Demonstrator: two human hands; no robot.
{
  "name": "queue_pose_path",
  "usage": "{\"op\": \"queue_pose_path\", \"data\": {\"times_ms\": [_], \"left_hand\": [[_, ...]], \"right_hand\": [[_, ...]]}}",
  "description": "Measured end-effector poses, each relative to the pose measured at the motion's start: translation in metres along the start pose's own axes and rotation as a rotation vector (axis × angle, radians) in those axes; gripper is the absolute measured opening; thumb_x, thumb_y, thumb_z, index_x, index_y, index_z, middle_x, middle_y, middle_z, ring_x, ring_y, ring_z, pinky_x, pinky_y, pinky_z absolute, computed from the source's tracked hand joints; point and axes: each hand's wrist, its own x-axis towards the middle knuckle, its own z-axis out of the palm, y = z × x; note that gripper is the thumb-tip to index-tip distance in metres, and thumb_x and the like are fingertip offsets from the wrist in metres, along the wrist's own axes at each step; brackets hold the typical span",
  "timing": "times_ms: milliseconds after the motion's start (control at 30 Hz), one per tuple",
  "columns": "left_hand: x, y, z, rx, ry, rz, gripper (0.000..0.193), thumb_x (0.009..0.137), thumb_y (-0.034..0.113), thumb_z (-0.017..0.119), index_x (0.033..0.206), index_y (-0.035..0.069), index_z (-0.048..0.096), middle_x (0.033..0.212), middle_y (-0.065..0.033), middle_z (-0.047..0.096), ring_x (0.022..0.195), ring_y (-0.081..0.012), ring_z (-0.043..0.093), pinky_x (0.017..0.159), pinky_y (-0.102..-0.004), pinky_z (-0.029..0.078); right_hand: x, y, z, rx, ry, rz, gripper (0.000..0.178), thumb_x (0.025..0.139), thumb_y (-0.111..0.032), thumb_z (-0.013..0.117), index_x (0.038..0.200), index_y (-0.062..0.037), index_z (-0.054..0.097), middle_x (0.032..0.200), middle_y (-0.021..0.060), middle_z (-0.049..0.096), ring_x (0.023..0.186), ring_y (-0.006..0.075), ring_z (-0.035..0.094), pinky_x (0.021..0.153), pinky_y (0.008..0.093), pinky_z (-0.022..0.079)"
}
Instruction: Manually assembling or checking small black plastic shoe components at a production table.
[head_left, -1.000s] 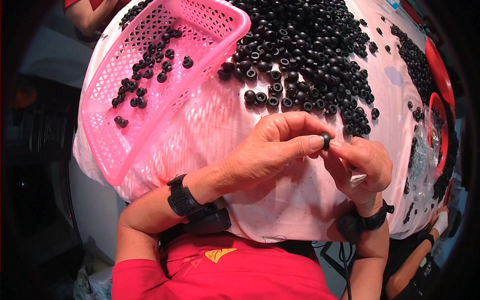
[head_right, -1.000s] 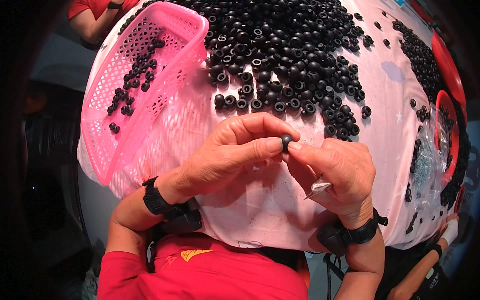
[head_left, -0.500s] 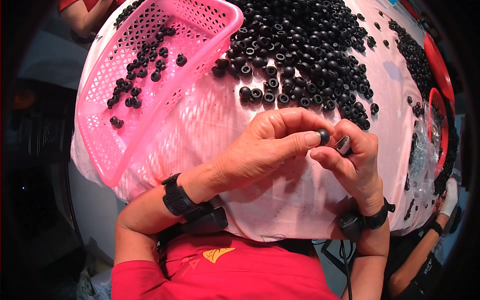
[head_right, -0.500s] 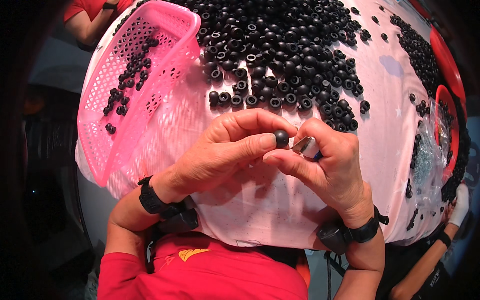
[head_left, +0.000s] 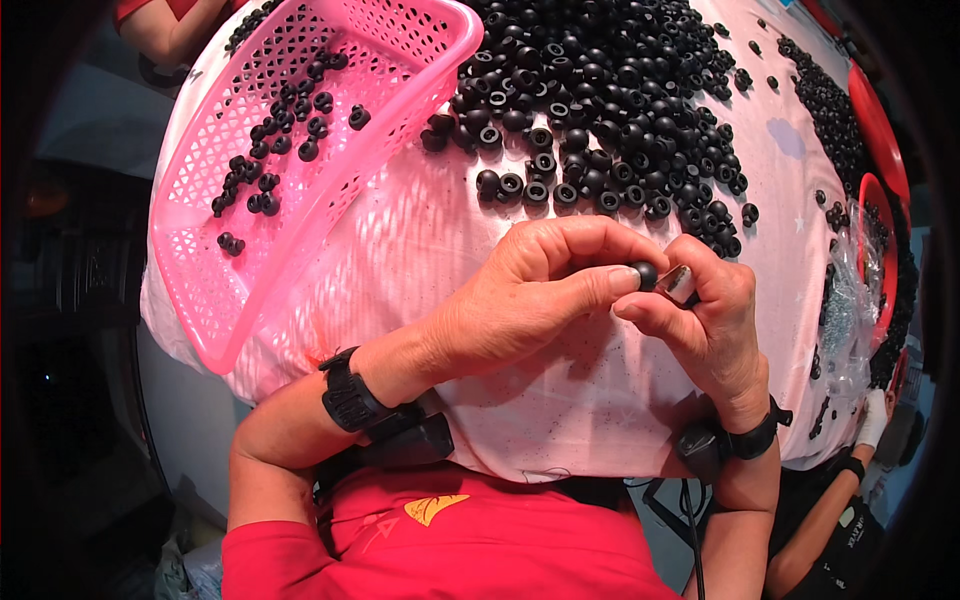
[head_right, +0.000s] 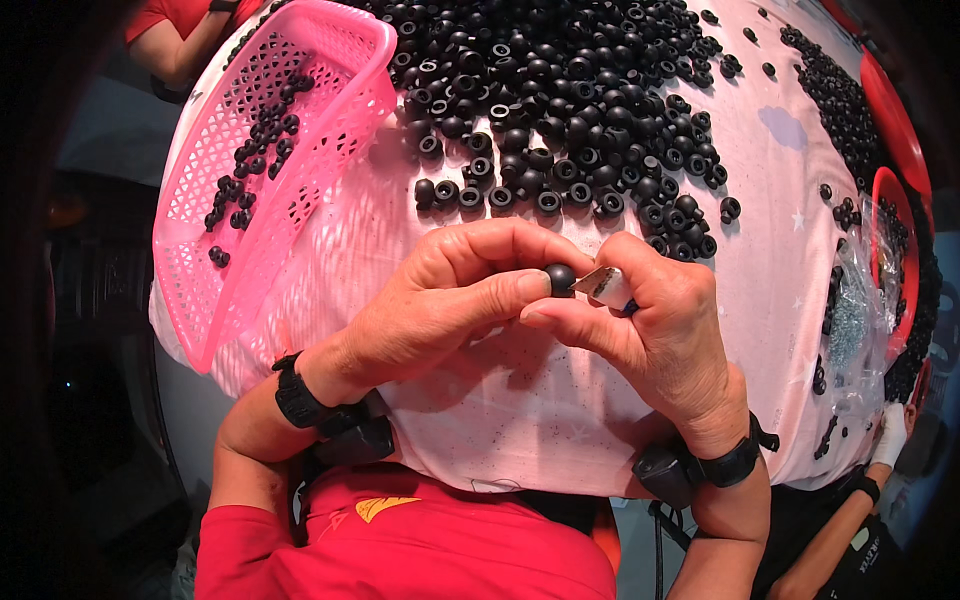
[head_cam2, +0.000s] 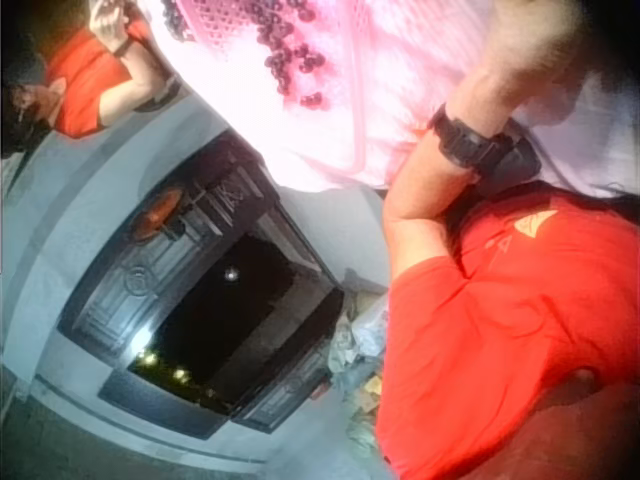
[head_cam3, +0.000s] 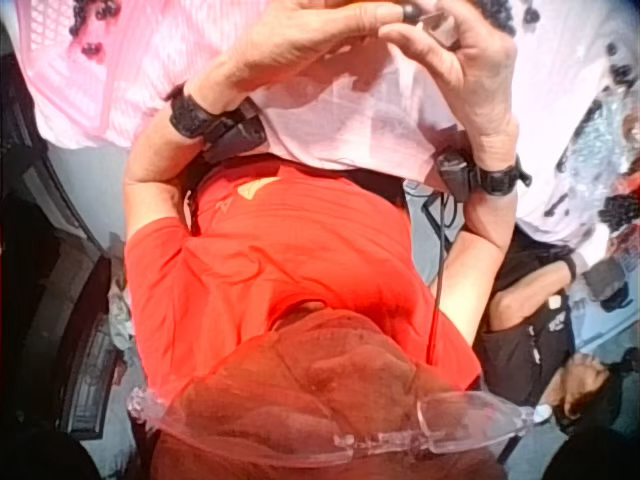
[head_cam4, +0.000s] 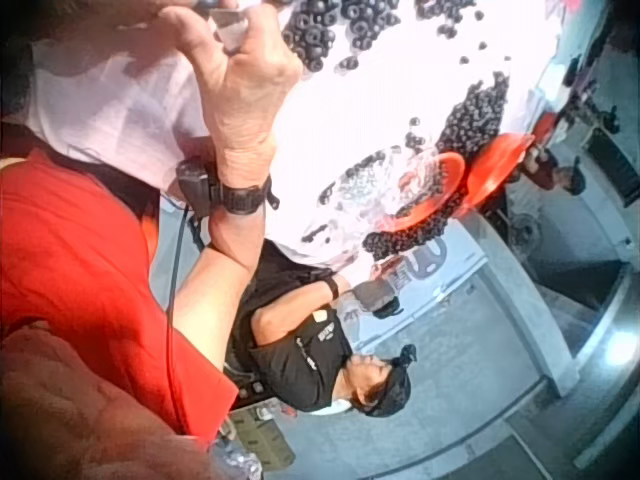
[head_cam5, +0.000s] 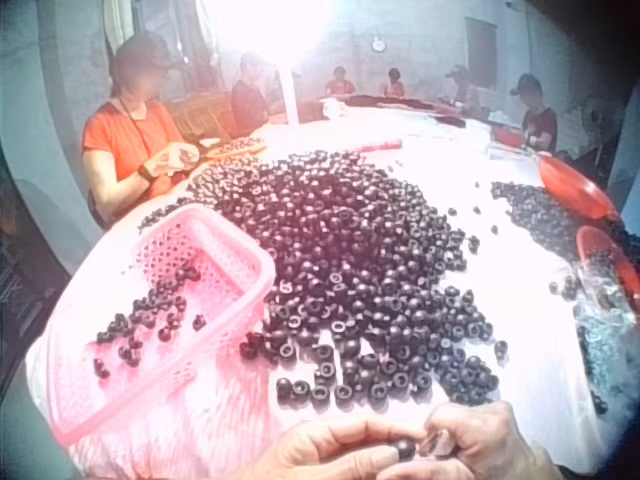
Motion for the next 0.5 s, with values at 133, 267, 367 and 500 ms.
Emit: {"op": "queue_pose_path", "data": {"times_ms": [133,267,367,500], "left_hand": [[-0.001,0.0032,0.0,-0.017,-0.012,-0.05,0.026,0.096,0.014,0.052,0.119,0.003,0.056,0.095,0.0,0.063,0.079,-0.0018,0.056,0.065,-0.0178,0.047],[-0.002,0.0029,0.0001,-0.068,-0.004,-0.066,0.026,0.096,0.014,0.052,0.119,0.003,0.056,0.094,0.0008,0.062,0.078,-0.0008,0.055,0.065,-0.0166,0.046],[-0.0015,0.0004,-0.0001,-0.063,0.003,-0.058,0.025,0.096,0.014,0.052,0.118,0.002,0.056,0.093,0.0014,0.062,0.077,-0.0004,0.055,0.065,-0.0163,0.046],[-0.0015,0.002,0.0009,-0.049,0.017,-0.065,0.025,0.096,0.014,0.053,0.118,0.002,0.056,0.093,0.0019,0.062,0.076,-0.0002,0.054,0.065,-0.016,0.045]], "right_hand": [[0.0002,-0.001,-0.0008,-0.013,-0.006,0.007,0.044,0.07,-0.042,0.079,0.074,-0.0041,0.056,0.054,0.0047,0.057,0.051,0.012,0.06,0.044,0.0253,0.044],[-0.0005,0.0005,0.0,-0.016,0.002,0.0,0.044,0.07,-0.042,0.079,0.074,-0.0042,0.056,0.054,0.0045,0.057,0.05,0.0121,0.059,0.044,0.0256,0.044],[-0.0004,0.0001,0.0001,-0.03,0.001,-0.001,0.045,0.07,-0.043,0.078,0.074,-0.0043,0.056,0.054,0.0045,0.057,0.05,0.012,0.059,0.044,0.0259,0.044],[-0.0004,0.002,-0.0005,-0.053,-0.004,-0.016,0.045,0.07,-0.043,0.078,0.074,-0.0044,0.056,0.053,0.0046,0.056,0.049,0.0124,0.058,0.044,0.026,0.043]]}}
